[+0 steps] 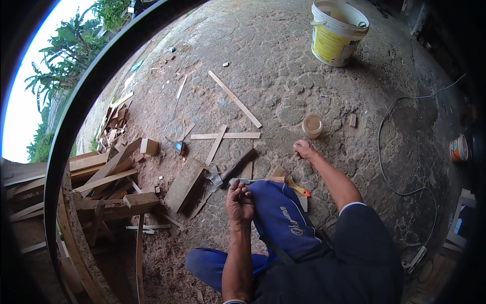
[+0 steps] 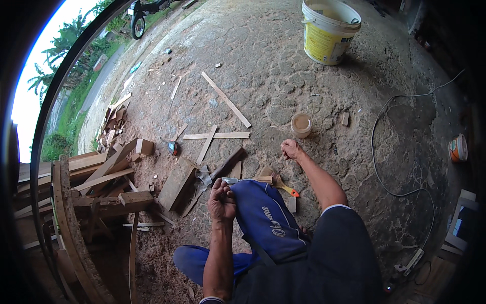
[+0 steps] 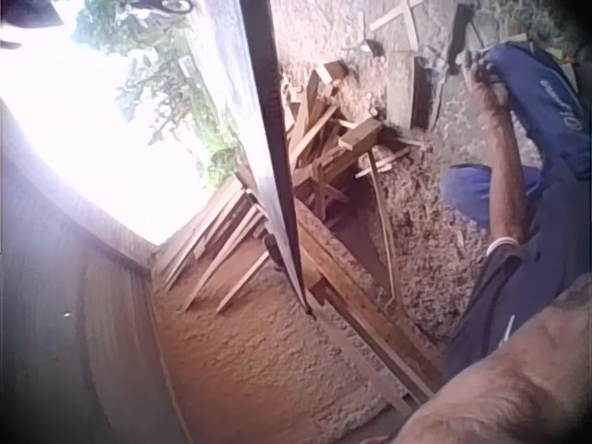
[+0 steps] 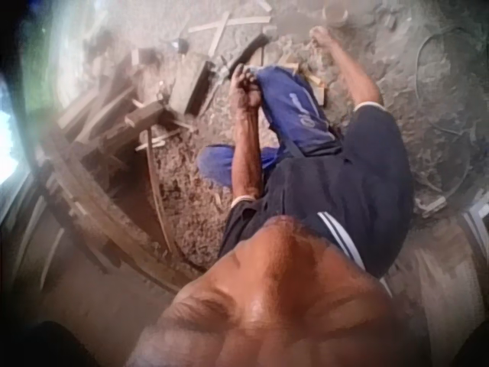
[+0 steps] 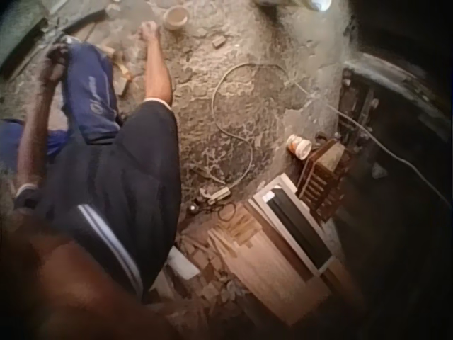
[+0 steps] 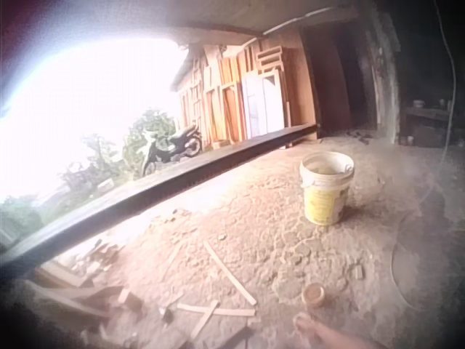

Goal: The person assembles a wooden frame by positioning planks, securing them with clamps, and hammering nails into the joints. The person repeatedly adjusts the clamps and hammers nails to join the pieces.

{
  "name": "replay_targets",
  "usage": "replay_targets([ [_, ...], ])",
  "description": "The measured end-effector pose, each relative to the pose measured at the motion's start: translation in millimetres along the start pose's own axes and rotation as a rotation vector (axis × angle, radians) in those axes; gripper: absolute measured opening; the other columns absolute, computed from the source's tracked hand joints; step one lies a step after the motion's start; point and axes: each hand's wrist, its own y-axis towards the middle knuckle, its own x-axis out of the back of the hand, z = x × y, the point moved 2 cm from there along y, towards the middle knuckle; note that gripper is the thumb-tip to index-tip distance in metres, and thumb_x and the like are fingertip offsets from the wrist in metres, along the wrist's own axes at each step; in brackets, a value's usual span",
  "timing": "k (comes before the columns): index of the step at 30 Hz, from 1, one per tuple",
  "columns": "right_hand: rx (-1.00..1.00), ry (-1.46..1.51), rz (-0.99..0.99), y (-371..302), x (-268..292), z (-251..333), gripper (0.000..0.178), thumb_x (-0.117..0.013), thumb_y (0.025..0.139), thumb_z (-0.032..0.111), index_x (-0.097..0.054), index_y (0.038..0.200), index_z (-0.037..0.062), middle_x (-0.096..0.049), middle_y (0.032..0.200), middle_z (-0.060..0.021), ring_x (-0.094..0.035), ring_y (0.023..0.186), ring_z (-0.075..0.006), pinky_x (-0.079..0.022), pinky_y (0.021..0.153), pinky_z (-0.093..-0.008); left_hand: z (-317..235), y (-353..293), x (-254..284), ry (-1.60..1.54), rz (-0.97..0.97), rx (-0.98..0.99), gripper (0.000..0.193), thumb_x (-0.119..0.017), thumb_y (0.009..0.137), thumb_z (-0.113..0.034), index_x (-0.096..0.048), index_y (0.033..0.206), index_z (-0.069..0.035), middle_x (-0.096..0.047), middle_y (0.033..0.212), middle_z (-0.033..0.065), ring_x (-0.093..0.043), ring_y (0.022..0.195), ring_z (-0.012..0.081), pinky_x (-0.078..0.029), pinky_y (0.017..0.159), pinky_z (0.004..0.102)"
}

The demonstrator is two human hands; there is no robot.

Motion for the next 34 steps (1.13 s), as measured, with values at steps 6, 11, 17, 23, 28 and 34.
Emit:
replay_targets([
  [6, 0.308, 0.111, 0.361, -95, -100, 104, 0.013, -0.059, 0.101, 0.017, -0.055, 0.101, 0.0049, -0.057, 0.079, -0.0005, -0.060, 0.066, -0.0079, -0.052, 0.057, -0.0254, 7, 12, 1, -0.024, -0.044, 0.024, 0.029, -0.057, 0.100, -0.019, -0.060, 0.121, 0.000, -0.067, 0.100, 0.0097, -0.064, 0.083, 0.0183, -0.055, 0.073, 0.0297],
  [11, 1.198, -0.701, 0.351, -178, -200, 173, 0.017, -0.065, 0.094, 0.014, -0.056, 0.100, 0.0007, -0.063, 0.082, -0.0104, -0.067, 0.073, -0.0254, -0.054, 0.068, -0.0389, 6, 18, -16, -0.140, -0.065, -0.020, 0.058, -0.034, 0.107, -0.048, -0.060, 0.120, 0.002, -0.068, 0.111, 0.0146, -0.066, 0.095, 0.0246, -0.054, 0.091, 0.0392],
  [17, 1.163, -0.587, 0.588, -188, -262, 196, 0.018, -0.068, 0.089, 0.014, -0.070, 0.101, 0.0014, -0.072, 0.098, -0.0160, -0.071, 0.090, -0.0298, -0.056, 0.082, -0.0385, -40, 2, -12, -0.262, -0.005, -0.233, 0.049, -0.033, 0.109, -0.039, -0.059, 0.111, 0.002, -0.067, 0.111, 0.0168, -0.064, 0.109, 0.0299, -0.051, 0.103, 0.0465],
  [23, 0.710, -0.491, 0.755, -183, -306, 197, 0.017, -0.065, 0.094, 0.010, -0.072, 0.106, 0.0017, -0.074, 0.101, -0.0117, -0.071, 0.093, -0.0185, -0.055, 0.082, -0.0323, -82, -16, 3, -0.402, 0.046, -0.300, 0.044, -0.036, 0.109, -0.036, -0.060, 0.113, 0.001, -0.067, 0.111, 0.0150, -0.065, 0.105, 0.0255, -0.053, 0.099, 0.0390],
  [28, 0.609, -0.343, 0.864, -174, -324, 184, 0.031, -0.055, 0.101, 0.025, -0.063, 0.122, 0.0033, -0.069, 0.118, -0.0124, -0.065, 0.109, -0.0185, -0.051, 0.092, -0.0346, -93, -18, 16, -0.453, 0.125, -0.433, 0.032, -0.050, 0.104, -0.030, -0.062, 0.118, -0.004, -0.067, 0.112, 0.0100, -0.065, 0.101, 0.0228, -0.056, 0.089, 0.0370],
  [34, 0.504, -0.484, 0.831, -192, -383, 204, 0.016, -0.064, 0.096, 0.012, -0.066, 0.111, 0.0065, -0.071, 0.101, -0.0116, -0.067, 0.100, -0.0184, -0.049, 0.095, -0.0311, -72, -18, 87, -0.302, -0.110, -0.379, 0.029, -0.060, 0.100, -0.019, -0.055, 0.128, -0.013, -0.068, 0.104, 0.0086, -0.069, 0.093, 0.0239, -0.059, 0.082, 0.0371],
])
